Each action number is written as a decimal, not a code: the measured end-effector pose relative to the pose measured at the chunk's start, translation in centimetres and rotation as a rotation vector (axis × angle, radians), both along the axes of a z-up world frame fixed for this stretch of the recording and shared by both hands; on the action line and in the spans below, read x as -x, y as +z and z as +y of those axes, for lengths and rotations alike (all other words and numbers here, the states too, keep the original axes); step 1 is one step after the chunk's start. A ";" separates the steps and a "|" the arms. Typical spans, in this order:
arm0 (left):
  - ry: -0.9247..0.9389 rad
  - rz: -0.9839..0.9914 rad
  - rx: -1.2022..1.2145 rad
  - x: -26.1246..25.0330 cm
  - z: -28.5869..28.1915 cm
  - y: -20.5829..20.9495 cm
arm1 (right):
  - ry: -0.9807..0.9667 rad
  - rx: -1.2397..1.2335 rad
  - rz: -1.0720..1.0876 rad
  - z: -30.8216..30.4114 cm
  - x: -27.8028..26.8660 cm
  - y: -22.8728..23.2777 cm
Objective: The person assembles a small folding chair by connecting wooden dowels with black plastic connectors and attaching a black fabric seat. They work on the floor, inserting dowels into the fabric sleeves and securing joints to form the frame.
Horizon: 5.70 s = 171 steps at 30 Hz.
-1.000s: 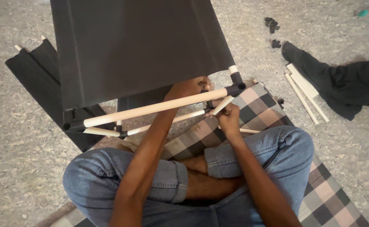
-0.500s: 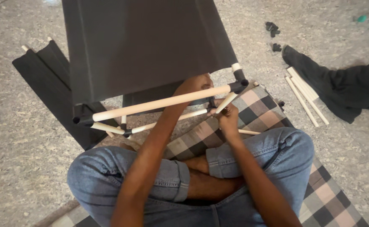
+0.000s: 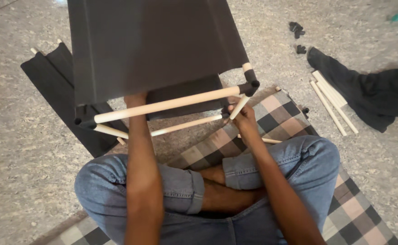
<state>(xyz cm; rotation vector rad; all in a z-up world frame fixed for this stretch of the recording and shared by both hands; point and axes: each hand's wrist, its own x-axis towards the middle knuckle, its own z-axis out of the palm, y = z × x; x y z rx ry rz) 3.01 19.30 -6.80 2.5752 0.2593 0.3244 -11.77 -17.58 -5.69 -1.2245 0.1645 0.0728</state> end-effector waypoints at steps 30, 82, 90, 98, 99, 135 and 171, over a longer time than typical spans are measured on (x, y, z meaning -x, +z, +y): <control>-0.430 -0.102 0.198 21.7 -17.5 12.3 | -0.015 -0.029 -0.081 6.8 4.3 0.3; -0.345 -0.314 0.906 23.2 -13.5 15.5 | 0.064 -0.106 0.170 7.5 -9.5 4.1; 0.148 -0.384 1.371 27.7 -10.9 11.3 | 0.377 -0.034 0.328 6.9 -1.4 5.9; 0.132 0.102 1.490 27.2 -14.3 4.3 | 0.449 0.000 0.339 7.2 0.4 3.7; 0.197 0.124 1.518 26.3 -14.8 4.1 | 0.441 0.032 0.296 7.5 0.0 3.9; -0.202 -0.273 0.482 26.5 -12.1 15.8 | 0.652 -0.391 0.021 8.8 4.5 0.5; -0.416 -0.315 0.423 23.8 -13.3 12.9 | 0.396 -0.217 0.025 8.9 4.7 0.9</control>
